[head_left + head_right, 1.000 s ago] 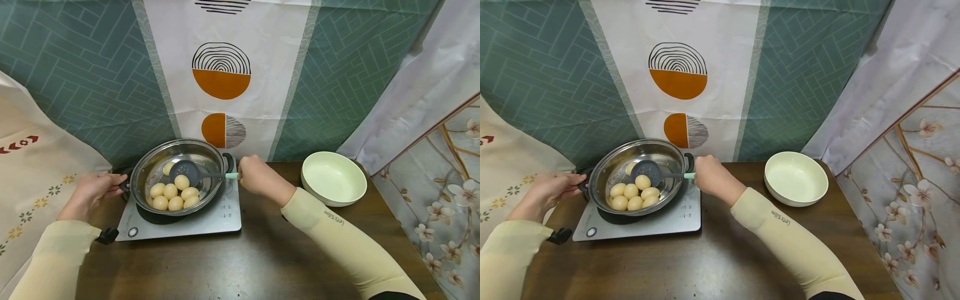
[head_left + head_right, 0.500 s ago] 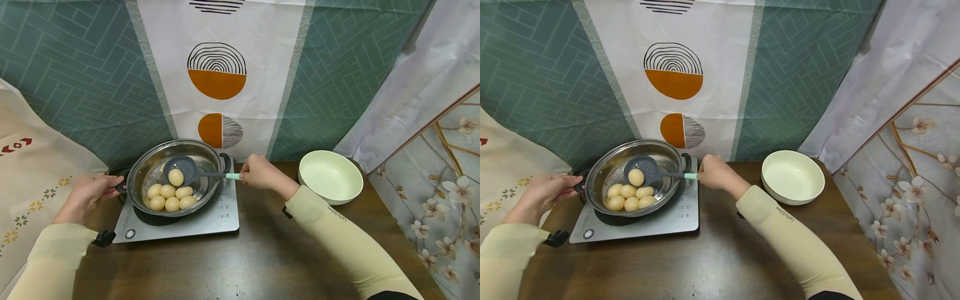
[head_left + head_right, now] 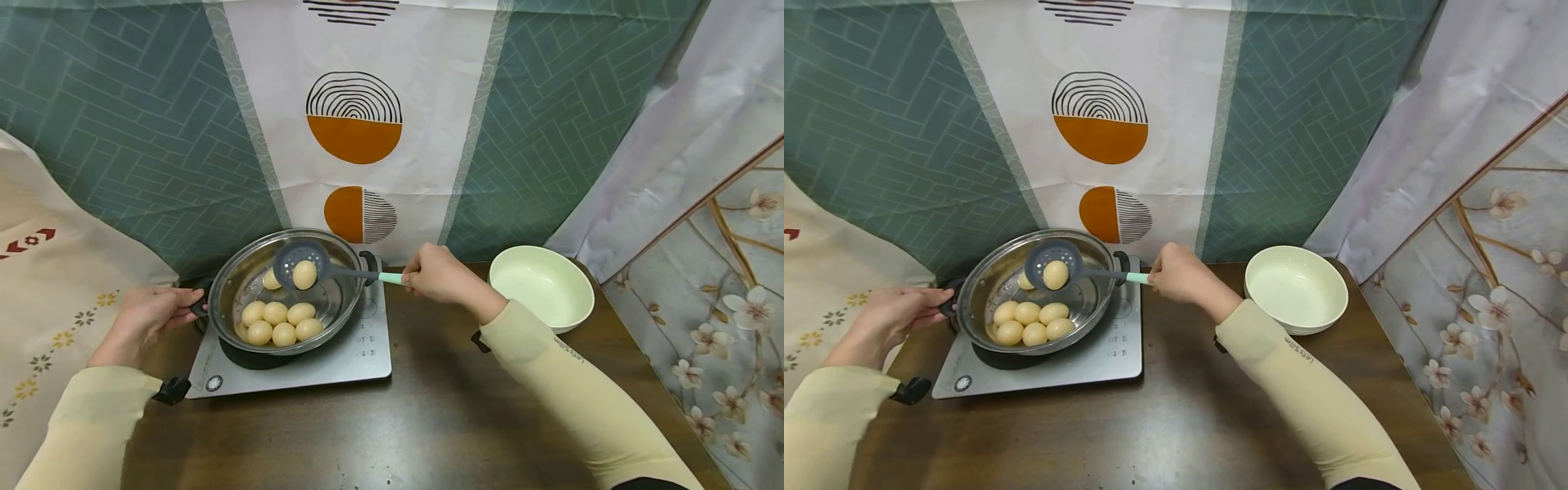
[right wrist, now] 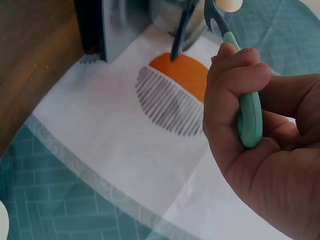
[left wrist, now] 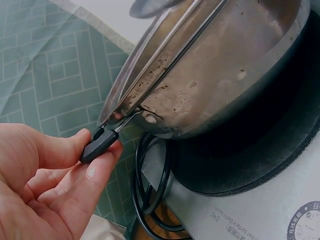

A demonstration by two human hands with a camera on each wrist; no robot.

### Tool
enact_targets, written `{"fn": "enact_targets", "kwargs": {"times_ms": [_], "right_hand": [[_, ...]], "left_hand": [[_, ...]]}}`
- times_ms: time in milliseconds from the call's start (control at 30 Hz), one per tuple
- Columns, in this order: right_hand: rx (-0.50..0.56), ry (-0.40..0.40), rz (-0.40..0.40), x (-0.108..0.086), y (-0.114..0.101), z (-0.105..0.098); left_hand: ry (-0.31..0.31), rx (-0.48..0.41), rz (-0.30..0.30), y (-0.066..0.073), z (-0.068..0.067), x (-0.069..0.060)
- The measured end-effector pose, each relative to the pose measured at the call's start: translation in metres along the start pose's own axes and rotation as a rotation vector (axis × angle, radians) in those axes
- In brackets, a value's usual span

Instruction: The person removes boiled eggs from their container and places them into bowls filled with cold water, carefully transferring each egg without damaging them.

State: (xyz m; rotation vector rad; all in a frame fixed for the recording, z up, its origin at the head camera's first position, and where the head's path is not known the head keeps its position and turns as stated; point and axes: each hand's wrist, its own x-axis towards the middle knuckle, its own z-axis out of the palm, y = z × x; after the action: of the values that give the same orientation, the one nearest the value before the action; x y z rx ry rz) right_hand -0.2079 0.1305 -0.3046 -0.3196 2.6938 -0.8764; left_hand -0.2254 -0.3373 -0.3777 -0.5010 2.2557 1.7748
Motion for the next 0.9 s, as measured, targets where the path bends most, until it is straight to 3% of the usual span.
{"fn": "enact_targets", "kwargs": {"times_ms": [333,900], "right_hand": [[-0.035,0.019,0.016,-0.007,0.009,-0.011],[0.06,0.016,0.036,-0.017,0.026,-0.026]], "left_hand": [[-0.02,-0.017,-0.01,0.002,0.0,-0.001],[0.013,0.003,-0.019,0.002,0.002,-0.001]]}}
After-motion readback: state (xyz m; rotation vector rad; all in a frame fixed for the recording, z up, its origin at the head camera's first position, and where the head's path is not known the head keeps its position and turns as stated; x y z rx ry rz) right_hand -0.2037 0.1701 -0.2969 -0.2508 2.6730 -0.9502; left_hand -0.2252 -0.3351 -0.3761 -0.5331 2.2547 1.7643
